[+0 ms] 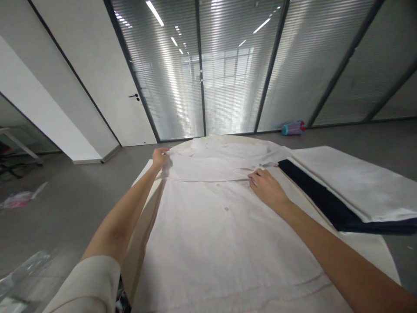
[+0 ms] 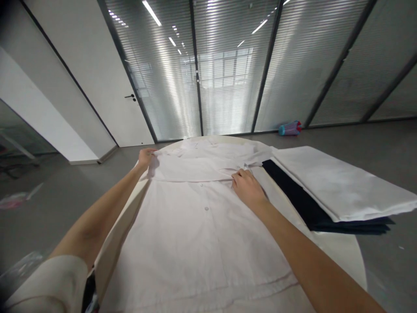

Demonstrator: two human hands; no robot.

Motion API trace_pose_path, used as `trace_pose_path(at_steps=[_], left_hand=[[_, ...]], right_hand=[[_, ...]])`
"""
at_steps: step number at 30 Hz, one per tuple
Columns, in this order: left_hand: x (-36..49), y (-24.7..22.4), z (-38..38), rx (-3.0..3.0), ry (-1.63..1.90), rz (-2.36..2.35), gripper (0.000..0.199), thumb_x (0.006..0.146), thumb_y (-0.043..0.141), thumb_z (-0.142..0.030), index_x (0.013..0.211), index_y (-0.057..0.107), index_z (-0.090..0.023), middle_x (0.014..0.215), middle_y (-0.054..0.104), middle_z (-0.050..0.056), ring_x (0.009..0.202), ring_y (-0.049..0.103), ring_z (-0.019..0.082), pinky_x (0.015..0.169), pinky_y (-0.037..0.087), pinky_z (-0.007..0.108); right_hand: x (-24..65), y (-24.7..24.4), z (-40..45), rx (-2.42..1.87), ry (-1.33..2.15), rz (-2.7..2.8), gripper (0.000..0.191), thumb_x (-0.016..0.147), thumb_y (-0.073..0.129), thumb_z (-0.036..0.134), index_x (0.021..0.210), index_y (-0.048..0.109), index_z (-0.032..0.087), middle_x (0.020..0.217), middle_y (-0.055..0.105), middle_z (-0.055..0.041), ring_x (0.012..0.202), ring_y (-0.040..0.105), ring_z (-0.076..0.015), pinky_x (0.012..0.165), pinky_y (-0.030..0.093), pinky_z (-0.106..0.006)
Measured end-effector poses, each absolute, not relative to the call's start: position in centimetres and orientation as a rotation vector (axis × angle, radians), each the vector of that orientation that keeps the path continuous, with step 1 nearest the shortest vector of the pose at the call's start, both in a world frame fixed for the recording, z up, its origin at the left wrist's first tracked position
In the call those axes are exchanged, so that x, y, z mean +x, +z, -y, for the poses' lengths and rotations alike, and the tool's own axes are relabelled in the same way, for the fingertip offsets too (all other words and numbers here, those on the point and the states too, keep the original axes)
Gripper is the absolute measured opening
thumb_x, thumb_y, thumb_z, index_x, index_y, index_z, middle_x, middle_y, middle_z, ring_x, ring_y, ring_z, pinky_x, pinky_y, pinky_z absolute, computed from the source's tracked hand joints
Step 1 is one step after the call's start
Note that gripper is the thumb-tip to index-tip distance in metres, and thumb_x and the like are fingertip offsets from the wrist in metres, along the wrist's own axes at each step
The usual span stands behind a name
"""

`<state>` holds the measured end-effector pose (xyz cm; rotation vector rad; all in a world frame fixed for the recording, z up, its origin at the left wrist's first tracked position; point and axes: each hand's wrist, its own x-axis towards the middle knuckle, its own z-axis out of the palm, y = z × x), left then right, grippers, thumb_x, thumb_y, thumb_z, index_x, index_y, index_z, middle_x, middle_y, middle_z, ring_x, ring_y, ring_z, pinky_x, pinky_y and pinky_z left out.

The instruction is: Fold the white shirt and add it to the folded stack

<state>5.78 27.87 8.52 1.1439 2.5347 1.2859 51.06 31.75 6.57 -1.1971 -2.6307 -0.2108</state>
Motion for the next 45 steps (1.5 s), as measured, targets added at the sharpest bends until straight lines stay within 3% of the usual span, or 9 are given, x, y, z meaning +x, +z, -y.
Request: trace_pose_path(at_steps=[5,9,13,17,26,30,35,39,45], left_hand=[[5.9,7.5,-27.3,1.142,1.34,-2.594,0.044,0.069,0.063,-0.015,0.113,0.068,-0.015,0.106,0.068,0.011,0.104,0.064,0.026,0.092,0.049,0.033],[6.3,6.5,-24.6,1.09,1.315,-2.607,0.048,0.076,0.066,-0.028,0.121,0.062,-0.013,0.099,0.068,0.012,0.094,0.065,0.025,0.083,0.051,0.033],[7.2,6.2,-20.7,1.158,1.241,-2.494,0.032,0.082,0.063,-0.037,0.104,0.068,-0.014,0.072,0.066,0.005,0.069,0.064,0.021,0.067,0.05,0.029],[8.6,6.2,-17.7,1.262,1.279,-2.408,0.035,0.085,0.058,-0.036,0.112,0.068,-0.017,0.083,0.069,0.006,0.076,0.065,0.019,0.071,0.051,0.027],[9.2,5.9,-16.6,1.717,0.978,-2.273,0.051,0.066,0.068,-0.021,0.117,0.07,-0.026,0.098,0.058,0.002,0.086,0.061,0.018,0.089,0.052,0.035],[9.0,5.4,-17.1,1.686,1.192,-2.301,0.047,0.067,0.063,-0.013,0.113,0.069,-0.023,0.095,0.056,0.002,0.082,0.06,0.016,0.083,0.053,0.03],[9.0,5.1,-17.2,1.708,1.124,-2.42,0.043,0.068,0.058,-0.008,0.106,0.071,-0.022,0.099,0.056,0.004,0.086,0.06,0.018,0.085,0.053,0.032],[9.1,5.2,-17.0,1.722,1.05,-2.335,0.032,0.074,0.06,-0.018,0.103,0.074,-0.02,0.104,0.057,0.006,0.091,0.061,0.021,0.088,0.054,0.034],[9.9,4.6,-17.4,1.446,1.451,-2.193,0.036,0.091,0.056,-0.04,0.12,0.07,-0.024,0.133,0.053,0.011,0.111,0.062,0.022,0.086,0.057,0.033]], right_hand=[[50.9,6.5,-31.6,-1.265,-0.23,2.672,0.033,0.099,0.042,0.017,0.11,0.073,0.013,0.112,0.067,-0.0163,0.106,0.061,-0.0288,0.097,0.046,-0.04],[51.1,7.0,-31.1,-1.372,-0.296,2.633,0.032,0.098,0.045,0.024,0.115,0.071,0.018,0.125,0.061,-0.017,0.106,0.061,-0.0308,0.087,0.048,-0.042],[51.5,7.3,-31.1,-1.467,-0.27,2.57,0.035,0.098,0.045,0.025,0.122,0.069,0.02,0.133,0.058,-0.0166,0.1,0.064,-0.0297,0.083,0.05,-0.041],[51.6,7.1,-31.3,-1.467,-0.238,2.588,0.039,0.1,0.039,0.023,0.124,0.069,0.02,0.127,0.063,-0.0163,0.101,0.064,-0.0307,0.081,0.05,-0.041],[51.6,6.7,-31.0,-1.459,-0.227,2.591,0.041,0.098,0.039,0.024,0.127,0.068,0.021,0.125,0.065,-0.0161,0.107,0.061,-0.0334,0.084,0.049,-0.044],[51.6,7.6,-31.0,-1.409,-0.308,2.546,0.041,0.1,0.036,0.025,0.115,0.073,0.017,0.115,0.069,-0.0159,0.1,0.062,-0.0306,0.083,0.045,-0.042],[51.7,9.7,-30.5,-1.313,-0.437,2.449,0.038,0.099,0.04,0.027,0.097,0.076,0.015,0.101,0.072,-0.0171,0.103,0.058,-0.0338,0.087,0.038,-0.044],[52.1,10.1,-30.5,-1.35,-0.155,2.746,0.025,0.09,0.051,0.027,0.085,0.074,0.018,0.091,0.074,-0.0119,0.088,0.064,-0.028,0.078,0.039,-0.037],[53.2,12.6,-30.4,-1.257,-0.006,2.725,0.018,0.084,0.054,0.028,0.075,0.068,0.021,0.081,0.072,-0.0058,0.078,0.064,-0.0221,0.069,0.038,-0.032]])
